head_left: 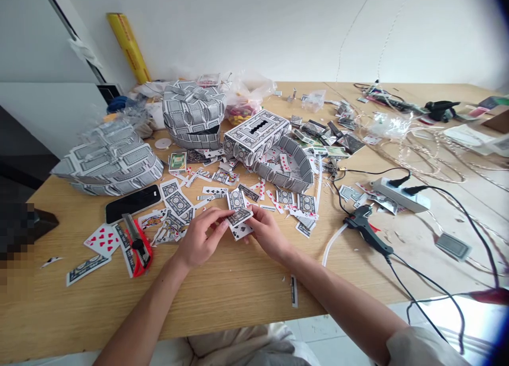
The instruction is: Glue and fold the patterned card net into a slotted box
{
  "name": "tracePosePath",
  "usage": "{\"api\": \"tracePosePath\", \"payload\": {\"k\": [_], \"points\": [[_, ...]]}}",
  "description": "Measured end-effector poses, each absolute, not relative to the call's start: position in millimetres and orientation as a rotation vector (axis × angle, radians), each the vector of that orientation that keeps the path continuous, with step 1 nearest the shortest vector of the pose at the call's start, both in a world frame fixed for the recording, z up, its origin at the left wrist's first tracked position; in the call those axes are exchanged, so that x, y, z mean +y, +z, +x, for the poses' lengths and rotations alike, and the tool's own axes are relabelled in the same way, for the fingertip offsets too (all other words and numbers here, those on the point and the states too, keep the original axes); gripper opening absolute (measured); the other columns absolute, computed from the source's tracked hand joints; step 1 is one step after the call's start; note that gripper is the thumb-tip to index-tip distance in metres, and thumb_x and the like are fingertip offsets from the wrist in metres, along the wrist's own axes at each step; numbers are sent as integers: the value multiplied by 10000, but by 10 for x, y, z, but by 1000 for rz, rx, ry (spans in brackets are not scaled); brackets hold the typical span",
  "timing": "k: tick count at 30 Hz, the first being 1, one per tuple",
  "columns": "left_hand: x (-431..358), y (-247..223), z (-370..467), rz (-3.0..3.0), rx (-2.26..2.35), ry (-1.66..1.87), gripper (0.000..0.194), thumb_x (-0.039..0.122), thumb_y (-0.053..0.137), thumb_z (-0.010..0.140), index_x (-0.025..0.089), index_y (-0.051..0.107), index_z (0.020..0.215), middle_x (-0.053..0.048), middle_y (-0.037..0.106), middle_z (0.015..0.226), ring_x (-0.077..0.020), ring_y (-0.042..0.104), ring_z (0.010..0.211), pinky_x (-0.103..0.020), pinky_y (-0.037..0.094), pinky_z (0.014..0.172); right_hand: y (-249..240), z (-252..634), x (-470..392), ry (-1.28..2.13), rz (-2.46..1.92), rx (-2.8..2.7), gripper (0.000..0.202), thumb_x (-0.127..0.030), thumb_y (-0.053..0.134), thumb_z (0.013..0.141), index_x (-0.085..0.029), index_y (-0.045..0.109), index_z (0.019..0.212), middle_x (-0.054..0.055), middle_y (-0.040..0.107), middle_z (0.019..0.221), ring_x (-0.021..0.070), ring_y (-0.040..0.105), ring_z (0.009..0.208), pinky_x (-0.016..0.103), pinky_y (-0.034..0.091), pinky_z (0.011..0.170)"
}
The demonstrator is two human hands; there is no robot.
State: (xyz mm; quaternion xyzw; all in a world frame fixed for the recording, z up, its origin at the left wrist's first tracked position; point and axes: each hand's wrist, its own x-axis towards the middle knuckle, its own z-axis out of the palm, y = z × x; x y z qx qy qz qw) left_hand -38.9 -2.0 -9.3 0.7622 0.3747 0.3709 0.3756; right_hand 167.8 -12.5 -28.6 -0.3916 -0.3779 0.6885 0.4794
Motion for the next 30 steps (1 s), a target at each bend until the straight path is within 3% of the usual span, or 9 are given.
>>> {"api": "tracePosePath", "payload": {"k": [5,10,16,18,22,26,30], "points": [[-7,-207,-398,1790,1010,915,269,244,651,992,249,744,1245,-52,771,1135,-195,735,989,-295,589,846,-289,1679,-142,1656,-942,-984,553,-695,854,783,-207,598,826,-15,654,743,125,587,595,236,513,471],[2,-268,-408,1702,1010,886,297,182,610,962,248,723,1229,-44,775,1075,-191,733,958,-282,583,806,-309,1678,-159,1634,-945,-1038,503,-644,853,816,-214,598,872,-25,645,743,131,592,592,249,543,478],[-2,-192,-397,1576,966,957,67,224,664,936,211,720,969,-8,713,861,-137,639,712,-233,517,645,-253,1687,-173,1742,-916,-958,380,-469,887,821,-223,613,915,-14,685,786,166,663,645,291,608,536],[4,-149,-392,1518,967,975,78,245,678,932,205,745,932,-13,711,841,-137,629,701,-235,504,631,-222,1696,-188,1792,-871,-909,318,-410,856,845,-229,649,1004,2,720,852,185,707,702,317,639,586],[15,-88,-379,1445,945,1011,146,265,680,929,210,815,916,-46,752,896,-178,688,816,-272,551,710,-184,1710,-208,1800,-790,-888,368,-312,788,872,-261,680,1220,34,765,982,218,766,871,359,683,701],[1,-74,-394,1421,917,964,165,306,704,931,217,836,977,-49,738,896,-175,669,781,-279,544,678,-196,1713,-196,1786,-785,-866,308,-227,806,812,-248,724,1108,13,760,910,184,748,763,318,677,624],[-15,-67,-438,1470,899,912,251,331,648,960,213,831,1085,-79,753,1042,-203,677,893,-303,539,730,-215,1712,-174,1793,-806,-776,314,-224,823,790,-231,756,1097,24,766,909,188,739,768,307,677,598]]}}
